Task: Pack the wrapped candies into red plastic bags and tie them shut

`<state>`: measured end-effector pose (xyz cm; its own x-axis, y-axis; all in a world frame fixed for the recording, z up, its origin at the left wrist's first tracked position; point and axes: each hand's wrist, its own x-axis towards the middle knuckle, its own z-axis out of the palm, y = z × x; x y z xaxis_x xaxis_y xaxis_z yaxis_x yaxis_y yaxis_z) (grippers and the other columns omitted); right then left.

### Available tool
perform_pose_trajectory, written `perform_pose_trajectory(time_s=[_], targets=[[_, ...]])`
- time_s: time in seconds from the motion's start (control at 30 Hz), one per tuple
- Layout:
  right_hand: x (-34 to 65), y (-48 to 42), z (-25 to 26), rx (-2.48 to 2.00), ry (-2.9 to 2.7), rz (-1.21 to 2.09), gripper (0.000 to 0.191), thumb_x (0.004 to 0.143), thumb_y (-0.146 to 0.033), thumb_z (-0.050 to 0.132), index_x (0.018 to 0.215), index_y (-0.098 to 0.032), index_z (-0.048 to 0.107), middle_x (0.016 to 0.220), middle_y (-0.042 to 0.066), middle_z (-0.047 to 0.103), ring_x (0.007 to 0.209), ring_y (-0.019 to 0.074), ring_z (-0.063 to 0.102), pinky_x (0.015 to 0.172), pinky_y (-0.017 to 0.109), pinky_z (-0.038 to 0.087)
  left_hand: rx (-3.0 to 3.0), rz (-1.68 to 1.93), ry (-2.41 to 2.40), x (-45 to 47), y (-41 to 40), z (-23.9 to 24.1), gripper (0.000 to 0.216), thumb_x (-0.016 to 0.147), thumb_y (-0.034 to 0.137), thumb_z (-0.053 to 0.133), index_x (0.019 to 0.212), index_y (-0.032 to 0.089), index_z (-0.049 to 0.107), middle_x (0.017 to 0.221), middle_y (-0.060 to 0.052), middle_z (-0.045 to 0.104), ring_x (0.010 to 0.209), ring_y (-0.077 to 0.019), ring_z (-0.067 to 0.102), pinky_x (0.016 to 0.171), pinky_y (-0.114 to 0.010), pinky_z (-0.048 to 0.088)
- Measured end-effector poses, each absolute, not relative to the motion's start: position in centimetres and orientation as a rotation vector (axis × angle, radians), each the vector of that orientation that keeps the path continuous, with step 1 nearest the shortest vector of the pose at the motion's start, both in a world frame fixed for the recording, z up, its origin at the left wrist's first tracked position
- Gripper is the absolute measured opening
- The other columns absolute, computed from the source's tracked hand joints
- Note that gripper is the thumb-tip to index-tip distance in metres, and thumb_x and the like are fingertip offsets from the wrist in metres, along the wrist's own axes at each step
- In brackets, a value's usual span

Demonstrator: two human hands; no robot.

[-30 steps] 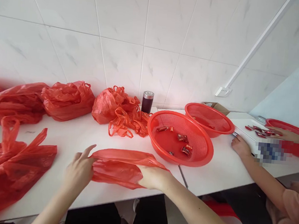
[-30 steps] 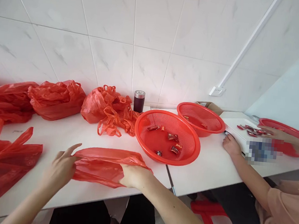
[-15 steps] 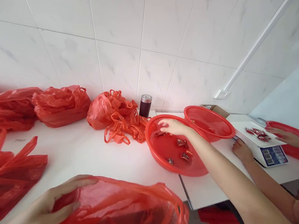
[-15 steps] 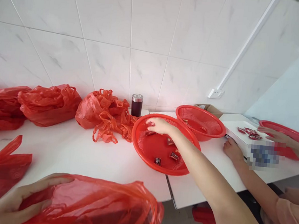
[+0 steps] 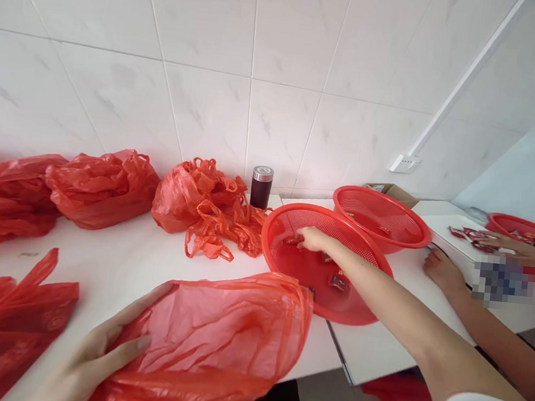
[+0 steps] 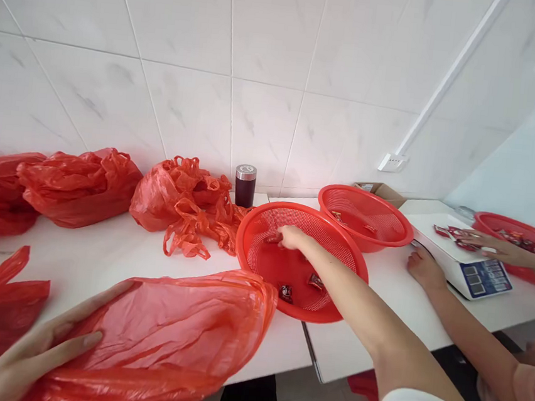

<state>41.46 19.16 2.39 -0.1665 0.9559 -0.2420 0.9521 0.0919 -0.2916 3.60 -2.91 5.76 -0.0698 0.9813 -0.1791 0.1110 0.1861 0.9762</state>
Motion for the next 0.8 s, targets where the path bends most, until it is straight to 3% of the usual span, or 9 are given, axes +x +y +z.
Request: perform_pose_trajectory(time_s=[0.1,0.2,0.3,0.37,0.5,0.6,0.73,0.8], targets=[[41.1,17.7,5.4,-1.953,-2.212,0.571,0.016,0.085,-0.020,0.064,0.101,-0.018,0.064,0.103,0.006,0.069,0.094,0.0200,0.064,0.079,0.028,0.049,1.170,0.974,1.363,3.3,-2.3,4.8,0.061,0.071,0.045,0.071,0.130,0.033,0.060,0.142,0.005,0.052,0.139,-0.0300,0.035,0.113,-0.040,0.031],[39.0,13.9,9.8,-1.726,-2.127,0.573,0.026,0.090,-0.030,0.056,0.115,-0.024,0.058,0.117,0.003,0.065,0.102,0.0170,0.061,0.083,0.027,0.047,1.152,0.929,1.288,3.0,-1.9,3.3,0.068,0.074,0.041,0.071,0.138,0.031,0.052,0.148,0.001,0.046,0.138,-0.0291,0.037,0.111,-0.038,0.034],[34.8,8.0,12.8,-1.162,-2.076,0.979,0.032,0.086,-0.037,0.062,0.115,-0.024,0.058,0.112,0.003,0.066,0.091,0.0155,0.064,0.080,0.029,0.049,1.107,0.953,1.255,3.4,-1.8,2.4,0.073,0.075,0.039,0.070,0.143,0.027,0.046,0.151,-0.004,0.042,0.137,-0.0303,0.039,0.110,-0.038,0.037],[31.7,4.4,12.5,-1.013,-2.206,1.215,0.028,0.085,-0.036,0.064,0.111,-0.025,0.061,0.101,0.001,0.067,0.085,0.0146,0.064,0.075,0.027,0.049,1.087,0.974,1.241,3.9,-1.9,2.4,0.076,0.074,0.038,0.071,0.144,0.025,0.045,0.151,-0.007,0.041,0.136,-0.0325,0.040,0.109,-0.040,0.038],[28.0,1.1,8.2,-1.242,-2.587,0.869,0.014,0.084,-0.020,0.062,0.097,-0.019,0.066,0.102,0.007,0.065,0.091,0.0199,0.062,0.078,0.032,0.048,1.103,0.951,1.187,4.4,-2.1,2.5,0.077,0.076,0.037,0.070,0.146,0.023,0.041,0.151,-0.009,0.041,0.136,-0.0326,0.040,0.109,-0.042,0.038],[28.3,2.0,7.0,-1.302,-2.607,0.805,0.029,0.086,-0.025,0.061,0.114,-0.019,0.063,0.113,0.012,0.064,0.101,0.0251,0.062,0.085,0.037,0.048,1.185,0.928,1.230,4.3,-2.2,2.2,0.076,0.078,0.038,0.067,0.147,0.026,0.038,0.153,-0.005,0.038,0.138,-0.0290,0.038,0.112,-0.041,0.033],[32.5,5.5,9.3,-1.311,-2.294,1.077,0.035,0.096,-0.037,0.045,0.128,-0.025,0.052,0.110,0.007,0.067,0.078,0.0148,0.067,0.068,0.027,0.053,1.283,0.960,1.340,4.1,-2.3,1.7,0.073,0.079,0.041,0.066,0.146,0.030,0.038,0.153,-0.001,0.039,0.139,-0.0282,0.037,0.113,-0.043,0.031],[35.7,7.5,9.5,-1.584,-2.240,0.877,0.039,0.097,-0.040,0.042,0.133,-0.028,0.047,0.119,0.008,0.063,0.090,0.0169,0.067,0.076,0.029,0.053,1.324,0.986,1.361,4.0,-2.3,1.6,0.070,0.079,0.042,0.065,0.144,0.033,0.042,0.152,0.000,0.041,0.139,-0.0285,0.036,0.114,-0.044,0.029]])
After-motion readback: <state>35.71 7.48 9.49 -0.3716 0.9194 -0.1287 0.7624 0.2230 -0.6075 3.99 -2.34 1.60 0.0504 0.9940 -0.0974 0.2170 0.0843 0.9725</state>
